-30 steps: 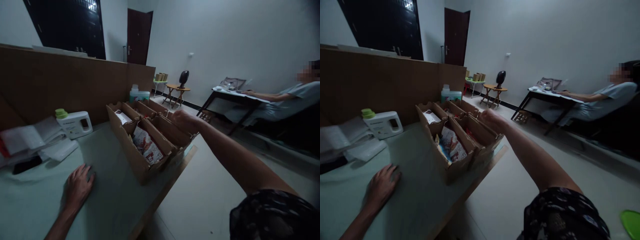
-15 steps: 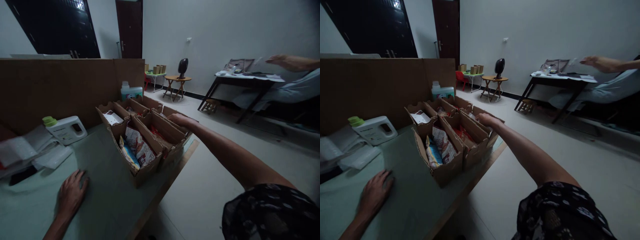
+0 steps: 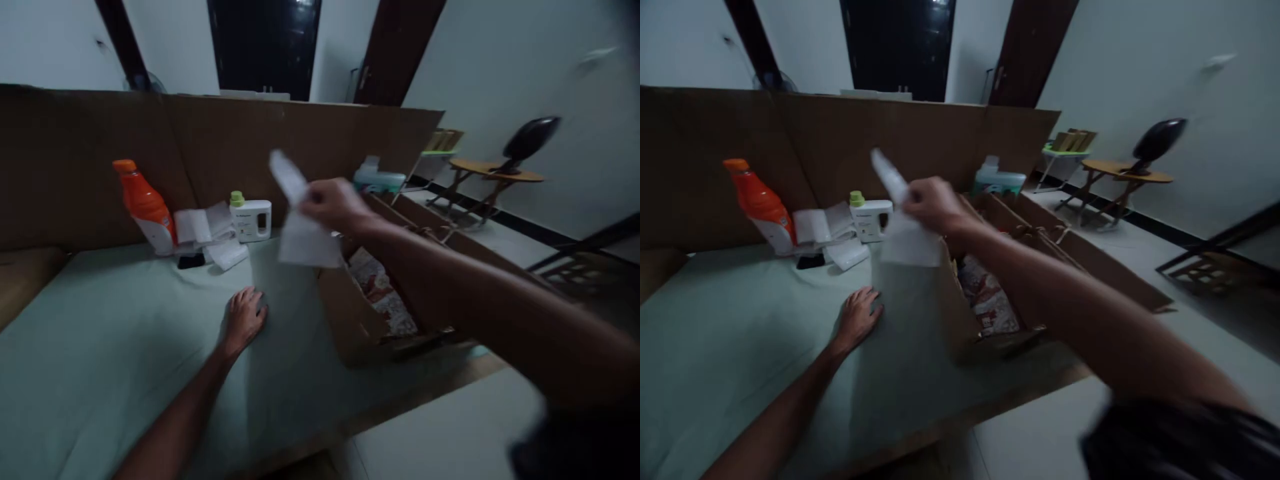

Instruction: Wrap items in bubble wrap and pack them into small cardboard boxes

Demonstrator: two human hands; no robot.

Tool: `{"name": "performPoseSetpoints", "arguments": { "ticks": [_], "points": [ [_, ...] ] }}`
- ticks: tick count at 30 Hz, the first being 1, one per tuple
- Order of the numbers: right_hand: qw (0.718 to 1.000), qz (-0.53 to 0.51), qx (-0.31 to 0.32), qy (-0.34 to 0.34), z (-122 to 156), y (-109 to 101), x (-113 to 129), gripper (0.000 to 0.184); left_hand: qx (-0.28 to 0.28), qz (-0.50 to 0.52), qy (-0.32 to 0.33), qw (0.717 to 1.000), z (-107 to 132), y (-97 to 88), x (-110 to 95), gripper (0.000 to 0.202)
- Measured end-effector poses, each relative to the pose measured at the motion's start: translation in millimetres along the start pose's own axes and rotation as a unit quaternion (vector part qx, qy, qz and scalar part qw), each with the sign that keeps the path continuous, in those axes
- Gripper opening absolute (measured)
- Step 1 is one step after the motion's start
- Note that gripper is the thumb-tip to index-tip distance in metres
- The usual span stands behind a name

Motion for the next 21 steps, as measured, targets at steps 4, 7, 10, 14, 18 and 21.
{"name": "performPoseSetpoints", "arguments": {
  "ticks": [4,7,10,14,18,21],
  "points": [
    [0.99,-0.112,0.064,0.054,-55,101,37,0.017,-0.031,0.006,0.037,0.999,4,5.9,0,0.038],
    [0.983,-0.176,0.051,0.029,-80,109,43,0.024,-0.051,-0.003,0.057,0.997,2,13.6,3,0.039],
    [0.981,-0.193,0.014,0.025,-74,62,6,0.019,-0.058,-0.008,0.062,0.996,2,17.7,6,0.04],
    [0.984,-0.032,-0.038,0.171,-20,-28,-130,0.024,-0.051,-0.007,0.056,0.997,3,19.2,7,0.043],
    [0.959,0.065,0.04,0.274,49,-50,-252,0.026,-0.044,-0.016,0.055,0.997,3,22.7,10,0.048],
    [0.952,0.077,0.102,0.279,75,-35,-301,0.034,-0.044,-0.013,0.059,0.997,1,25.7,13,0.051]
  ]
}}
Point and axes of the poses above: each hand's wrist, its own z-axis away from the middle knuckle, its own y-axis out of the palm, x = y × z, the point moved 10 cm from there along -z, towards the middle knuckle, and after that the axes turned 8 degrees about -y, right-handed, at the moved point
